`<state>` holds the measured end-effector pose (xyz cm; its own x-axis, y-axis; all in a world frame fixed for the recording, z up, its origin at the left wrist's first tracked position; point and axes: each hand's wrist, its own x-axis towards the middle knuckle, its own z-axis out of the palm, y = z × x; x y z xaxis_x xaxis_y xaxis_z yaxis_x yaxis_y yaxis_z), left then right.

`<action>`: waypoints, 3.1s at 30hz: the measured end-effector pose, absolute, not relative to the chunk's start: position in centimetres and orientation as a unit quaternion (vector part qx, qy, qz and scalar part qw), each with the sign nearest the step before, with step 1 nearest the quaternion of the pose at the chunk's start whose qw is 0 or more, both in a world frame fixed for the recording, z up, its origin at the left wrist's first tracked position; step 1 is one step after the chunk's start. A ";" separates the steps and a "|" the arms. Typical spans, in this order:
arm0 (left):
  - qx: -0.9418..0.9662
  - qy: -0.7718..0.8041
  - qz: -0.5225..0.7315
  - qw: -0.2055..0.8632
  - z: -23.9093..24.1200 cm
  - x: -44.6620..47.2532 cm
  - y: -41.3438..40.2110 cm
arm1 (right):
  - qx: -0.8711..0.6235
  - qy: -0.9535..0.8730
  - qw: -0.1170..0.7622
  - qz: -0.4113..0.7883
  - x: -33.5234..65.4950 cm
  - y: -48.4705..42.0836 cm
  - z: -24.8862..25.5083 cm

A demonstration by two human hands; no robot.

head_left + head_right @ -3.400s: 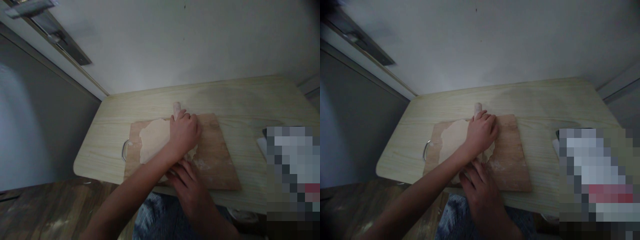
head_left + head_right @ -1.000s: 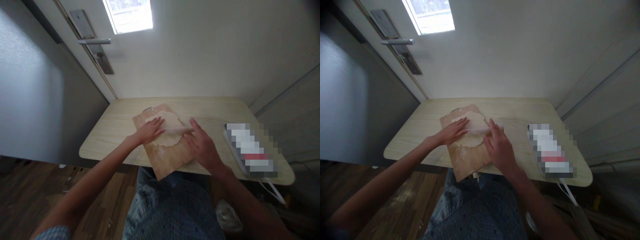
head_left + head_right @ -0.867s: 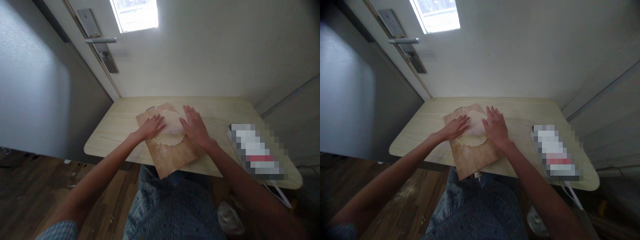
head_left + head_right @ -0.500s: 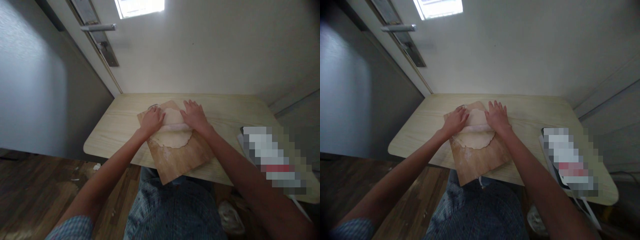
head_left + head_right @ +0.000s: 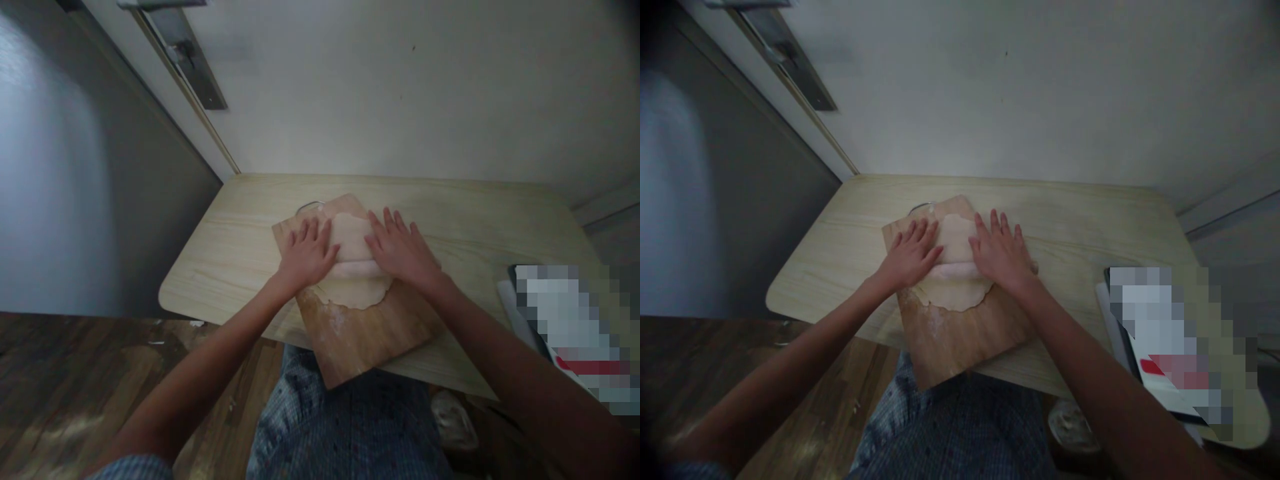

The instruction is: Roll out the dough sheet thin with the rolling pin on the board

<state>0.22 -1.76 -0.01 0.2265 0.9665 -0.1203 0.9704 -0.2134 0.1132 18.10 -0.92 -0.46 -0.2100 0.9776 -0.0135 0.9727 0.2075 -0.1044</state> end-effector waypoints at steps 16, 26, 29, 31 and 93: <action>0.825 0.565 0.018 -0.013 0.3 0.5 -7.7 | -0.602 -0.792 0.093 -0.037 18.1 -6.8 -0.5; 0.826 0.560 0.055 -0.012 -0.2 0.6 -10.8 | -0.589 -0.798 0.120 -0.045 18.3 -9.3 -1.2; 0.831 0.551 0.077 -0.007 -0.5 0.5 -11.8 | -0.581 -0.802 0.133 -0.041 18.5 -10.3 -1.3; 0.834 0.545 0.091 0.000 -0.7 0.4 -12.4 | -0.581 -0.799 0.148 -0.039 18.5 -11.0 -1.5; 0.754 0.655 0.044 0.004 0.4 1.1 -8.0 | -0.624 -0.772 0.114 -0.033 16.8 -8.3 -0.7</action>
<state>1.13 -8.00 0.43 0.1379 0.9885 0.0615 0.9878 -0.1418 0.0648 16.81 -8.31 -0.72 -0.1952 0.9562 0.2181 0.9714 0.2192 -0.0917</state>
